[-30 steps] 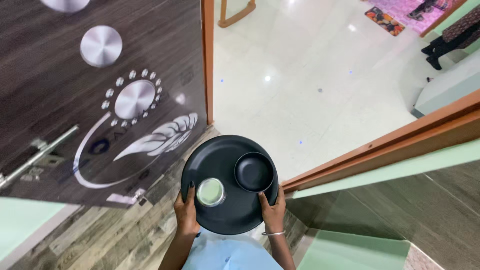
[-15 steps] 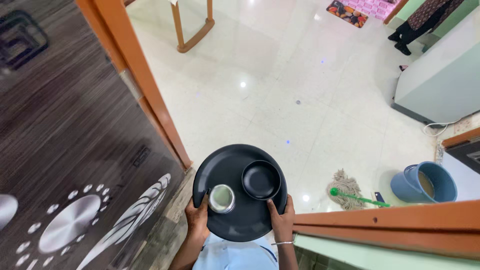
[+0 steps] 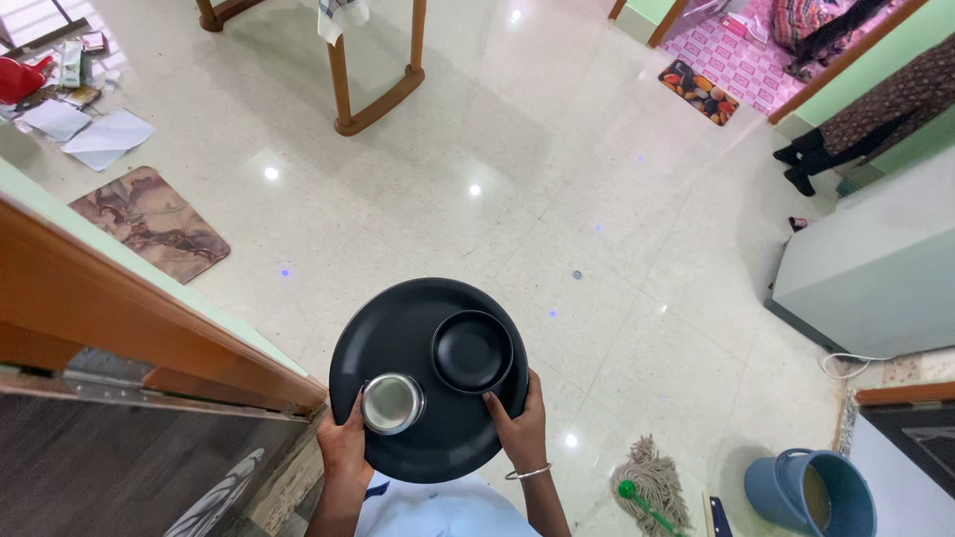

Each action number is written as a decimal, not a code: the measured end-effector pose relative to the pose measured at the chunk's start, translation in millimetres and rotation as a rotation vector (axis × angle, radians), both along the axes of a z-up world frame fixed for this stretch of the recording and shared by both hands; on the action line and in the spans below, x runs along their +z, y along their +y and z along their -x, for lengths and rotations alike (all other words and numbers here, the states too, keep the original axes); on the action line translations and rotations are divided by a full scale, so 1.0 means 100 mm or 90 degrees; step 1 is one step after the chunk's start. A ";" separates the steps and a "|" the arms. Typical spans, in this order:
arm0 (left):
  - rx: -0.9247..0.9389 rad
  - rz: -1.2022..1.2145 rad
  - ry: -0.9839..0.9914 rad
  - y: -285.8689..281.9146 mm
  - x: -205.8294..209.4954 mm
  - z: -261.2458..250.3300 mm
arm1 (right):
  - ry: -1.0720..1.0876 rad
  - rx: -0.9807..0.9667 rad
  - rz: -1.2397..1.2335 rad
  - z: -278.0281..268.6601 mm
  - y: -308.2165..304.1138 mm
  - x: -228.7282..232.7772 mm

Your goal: The person places a tray with bowls and a cup onto a table, then moves individual plates, bowls, and a cup between the table and a kitchen counter.

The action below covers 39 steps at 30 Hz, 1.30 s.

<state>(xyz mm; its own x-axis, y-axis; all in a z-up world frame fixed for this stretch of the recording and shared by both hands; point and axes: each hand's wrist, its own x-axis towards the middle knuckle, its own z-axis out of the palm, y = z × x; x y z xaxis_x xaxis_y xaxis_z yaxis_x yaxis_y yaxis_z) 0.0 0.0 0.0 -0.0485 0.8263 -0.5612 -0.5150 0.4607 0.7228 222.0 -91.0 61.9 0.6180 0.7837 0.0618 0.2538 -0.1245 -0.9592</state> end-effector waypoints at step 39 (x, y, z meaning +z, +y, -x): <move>0.211 0.054 -0.065 7.87 0.46 -1.78 | -0.486 0.523 -0.015 -1.64 9.28 0.86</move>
